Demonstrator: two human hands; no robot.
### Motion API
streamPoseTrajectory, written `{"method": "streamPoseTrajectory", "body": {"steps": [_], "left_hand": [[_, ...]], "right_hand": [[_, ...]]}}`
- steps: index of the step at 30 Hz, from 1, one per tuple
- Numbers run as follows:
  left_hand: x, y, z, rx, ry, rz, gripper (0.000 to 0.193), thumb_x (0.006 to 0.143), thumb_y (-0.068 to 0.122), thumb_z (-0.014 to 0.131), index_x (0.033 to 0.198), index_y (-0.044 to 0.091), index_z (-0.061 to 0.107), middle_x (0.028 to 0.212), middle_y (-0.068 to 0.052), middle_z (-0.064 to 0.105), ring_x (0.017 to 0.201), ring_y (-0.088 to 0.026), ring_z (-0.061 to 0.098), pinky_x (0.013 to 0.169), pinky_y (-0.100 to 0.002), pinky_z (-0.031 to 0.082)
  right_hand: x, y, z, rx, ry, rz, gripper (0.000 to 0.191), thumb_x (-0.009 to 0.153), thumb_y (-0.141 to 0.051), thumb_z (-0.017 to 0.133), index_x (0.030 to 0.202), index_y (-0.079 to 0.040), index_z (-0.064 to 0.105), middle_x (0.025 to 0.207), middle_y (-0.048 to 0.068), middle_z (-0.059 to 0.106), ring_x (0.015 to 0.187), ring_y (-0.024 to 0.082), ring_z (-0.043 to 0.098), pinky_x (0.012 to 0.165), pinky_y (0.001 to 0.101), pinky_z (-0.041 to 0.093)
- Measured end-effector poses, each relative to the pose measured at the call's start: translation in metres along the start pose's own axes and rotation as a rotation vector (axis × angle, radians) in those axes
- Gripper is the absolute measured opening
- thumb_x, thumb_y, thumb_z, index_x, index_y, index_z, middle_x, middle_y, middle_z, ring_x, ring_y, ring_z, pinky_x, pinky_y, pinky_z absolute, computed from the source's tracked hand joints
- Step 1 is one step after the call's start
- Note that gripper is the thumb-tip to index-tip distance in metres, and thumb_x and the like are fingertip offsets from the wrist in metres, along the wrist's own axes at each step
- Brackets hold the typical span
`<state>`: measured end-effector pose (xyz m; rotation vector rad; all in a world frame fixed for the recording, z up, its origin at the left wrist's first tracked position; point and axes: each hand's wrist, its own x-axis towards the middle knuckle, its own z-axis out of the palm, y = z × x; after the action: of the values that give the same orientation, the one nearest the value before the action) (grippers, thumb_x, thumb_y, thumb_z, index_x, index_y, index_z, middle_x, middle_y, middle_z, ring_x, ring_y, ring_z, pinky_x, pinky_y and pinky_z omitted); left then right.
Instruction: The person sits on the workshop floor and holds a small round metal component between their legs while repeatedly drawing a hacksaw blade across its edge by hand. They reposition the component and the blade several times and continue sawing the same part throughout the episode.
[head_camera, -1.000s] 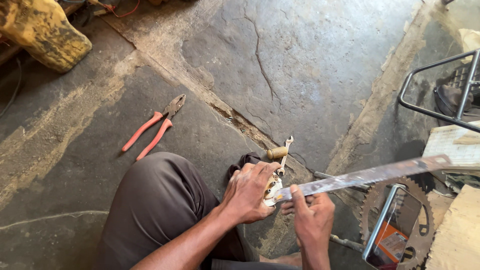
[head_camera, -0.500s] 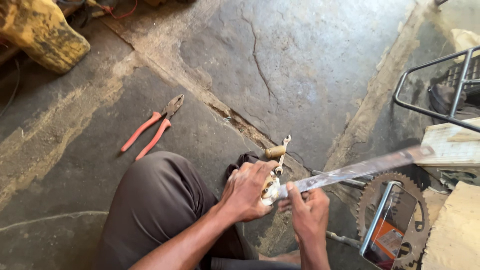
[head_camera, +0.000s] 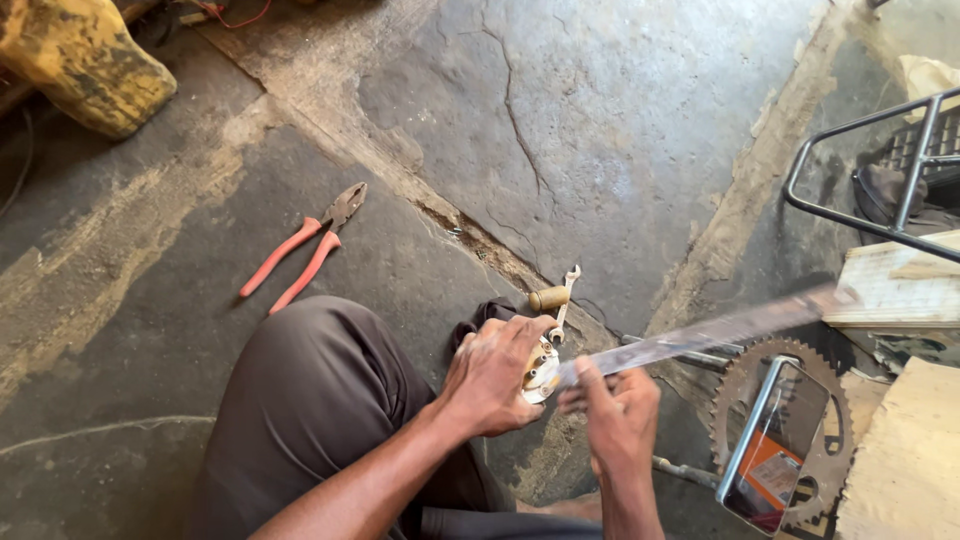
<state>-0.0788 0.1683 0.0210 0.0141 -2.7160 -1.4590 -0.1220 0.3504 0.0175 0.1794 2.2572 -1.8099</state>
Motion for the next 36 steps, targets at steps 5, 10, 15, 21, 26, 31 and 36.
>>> {"method": "streamPoseTrajectory", "body": {"steps": [5, 10, 15, 21, 26, 31, 36], "left_hand": [[-0.0012, 0.0006, 0.0007, 0.019, -0.031, -0.001, 0.087, 0.063, 0.023, 0.083, 0.141, 0.015, 0.047, 0.124, -0.012, 0.062, 0.113, -0.038, 0.059, 0.089, -0.052, 0.048], [-0.0013, -0.0003, -0.0003, 0.019, -0.019, 0.023, 0.085, 0.063, 0.022, 0.083, 0.14, 0.017, 0.048, 0.124, -0.011, 0.062, 0.114, -0.039, 0.059, 0.09, -0.053, 0.047], [-0.0015, -0.0003, -0.0004, 0.003, -0.025, 0.026, 0.088, 0.063, 0.023, 0.083, 0.143, 0.017, 0.046, 0.125, -0.011, 0.061, 0.114, -0.038, 0.058, 0.089, -0.053, 0.047], [-0.0029, -0.001, 0.0004, 0.004, -0.037, 0.014, 0.089, 0.062, 0.023, 0.082, 0.143, 0.018, 0.046, 0.123, -0.01, 0.063, 0.113, -0.038, 0.059, 0.087, -0.052, 0.048], [-0.0034, -0.0018, 0.0013, 0.003, -0.006, 0.039, 0.087, 0.063, 0.023, 0.082, 0.142, 0.017, 0.047, 0.122, -0.011, 0.063, 0.113, -0.039, 0.059, 0.088, -0.053, 0.048], [-0.0015, -0.0011, 0.0002, 0.016, -0.02, 0.021, 0.087, 0.061, 0.022, 0.082, 0.141, 0.018, 0.047, 0.123, -0.012, 0.061, 0.114, -0.039, 0.058, 0.09, -0.054, 0.047], [-0.0026, 0.0008, -0.0003, -0.018, 0.04, 0.041, 0.085, 0.065, 0.025, 0.083, 0.142, 0.017, 0.048, 0.127, -0.012, 0.062, 0.114, -0.04, 0.058, 0.092, -0.053, 0.047]], "right_hand": [[0.0006, -0.0004, -0.0009, -0.021, 0.006, -0.038, 0.019, 0.091, -0.01, 0.07, 0.096, 0.007, 0.061, 0.076, 0.018, 0.072, 0.056, 0.02, 0.069, 0.049, 0.0339, 0.058], [0.0004, 0.0037, -0.003, 0.001, -0.014, -0.032, 0.02, 0.089, -0.009, 0.071, 0.094, 0.008, 0.061, 0.074, 0.018, 0.072, 0.054, 0.021, 0.07, 0.047, 0.0348, 0.058], [0.001, 0.007, -0.0067, 0.033, -0.036, 0.032, 0.019, 0.089, -0.01, 0.071, 0.092, 0.007, 0.063, 0.072, 0.016, 0.071, 0.053, 0.021, 0.068, 0.047, 0.0338, 0.056], [0.0037, 0.0077, -0.0075, -0.008, -0.032, -0.007, 0.019, 0.09, -0.01, 0.072, 0.091, 0.007, 0.063, 0.072, 0.017, 0.072, 0.054, 0.021, 0.068, 0.048, 0.0343, 0.055], [-0.0002, 0.0064, -0.0042, -0.012, 0.006, -0.013, 0.019, 0.09, -0.01, 0.071, 0.092, 0.007, 0.063, 0.073, 0.017, 0.072, 0.054, 0.02, 0.068, 0.048, 0.0339, 0.056], [-0.0003, 0.0061, 0.0005, 0.024, 0.003, 0.029, 0.019, 0.088, -0.008, 0.071, 0.094, 0.008, 0.061, 0.074, 0.018, 0.071, 0.053, 0.021, 0.067, 0.045, 0.0345, 0.055], [-0.0003, 0.0081, -0.0011, 0.034, -0.017, 0.032, 0.019, 0.089, -0.007, 0.071, 0.094, 0.009, 0.062, 0.072, 0.017, 0.071, 0.052, 0.021, 0.067, 0.046, 0.0339, 0.055]]}}
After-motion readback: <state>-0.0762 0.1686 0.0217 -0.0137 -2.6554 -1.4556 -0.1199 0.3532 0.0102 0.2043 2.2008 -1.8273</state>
